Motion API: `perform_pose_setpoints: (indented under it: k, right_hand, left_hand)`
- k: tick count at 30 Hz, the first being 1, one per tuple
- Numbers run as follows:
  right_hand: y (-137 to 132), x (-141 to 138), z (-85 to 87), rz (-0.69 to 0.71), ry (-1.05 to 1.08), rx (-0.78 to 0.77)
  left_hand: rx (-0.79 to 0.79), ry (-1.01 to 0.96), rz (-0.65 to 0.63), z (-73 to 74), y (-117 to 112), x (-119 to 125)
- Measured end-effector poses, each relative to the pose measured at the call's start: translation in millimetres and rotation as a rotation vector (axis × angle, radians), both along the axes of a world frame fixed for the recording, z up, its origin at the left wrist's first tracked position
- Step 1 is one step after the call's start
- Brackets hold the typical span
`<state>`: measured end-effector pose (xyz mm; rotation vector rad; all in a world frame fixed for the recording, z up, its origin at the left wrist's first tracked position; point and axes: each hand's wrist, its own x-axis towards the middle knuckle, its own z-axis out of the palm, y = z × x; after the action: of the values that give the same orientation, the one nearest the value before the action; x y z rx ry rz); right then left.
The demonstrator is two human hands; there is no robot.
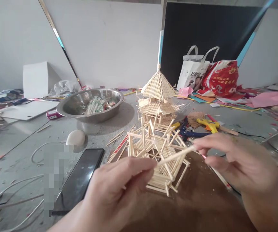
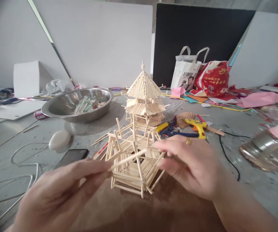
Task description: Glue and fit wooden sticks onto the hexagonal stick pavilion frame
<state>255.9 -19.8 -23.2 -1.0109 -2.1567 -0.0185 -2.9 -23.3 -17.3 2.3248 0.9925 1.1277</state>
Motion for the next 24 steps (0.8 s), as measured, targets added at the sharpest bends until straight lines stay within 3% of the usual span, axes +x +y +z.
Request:
perform_pose_setpoints:
  k: [3, 12, 20, 24]
  right_hand:
    - [-6, -8, -0.6, 0.061, -0.115, 0.063]
    - [-2, -28, -9.2, 0.117, -0.201, 0.176]
    - [-5, -34, -14.3, 0.172, -0.158, 0.172]
    - [-8, -33, -14.8, 0.221, -0.082, 0.042]
  left_hand:
    - [-0.038, 0.056, -0.07, -1.4, -3, 7]
    - [-0.21, 0.227, -0.237, -6.5, 0, 14]
    - [-0.241, 0.295, -0.37, 4.2, 3, 17]
    - [-0.29, 0.262, -0.45, 6.9, 7, 14]
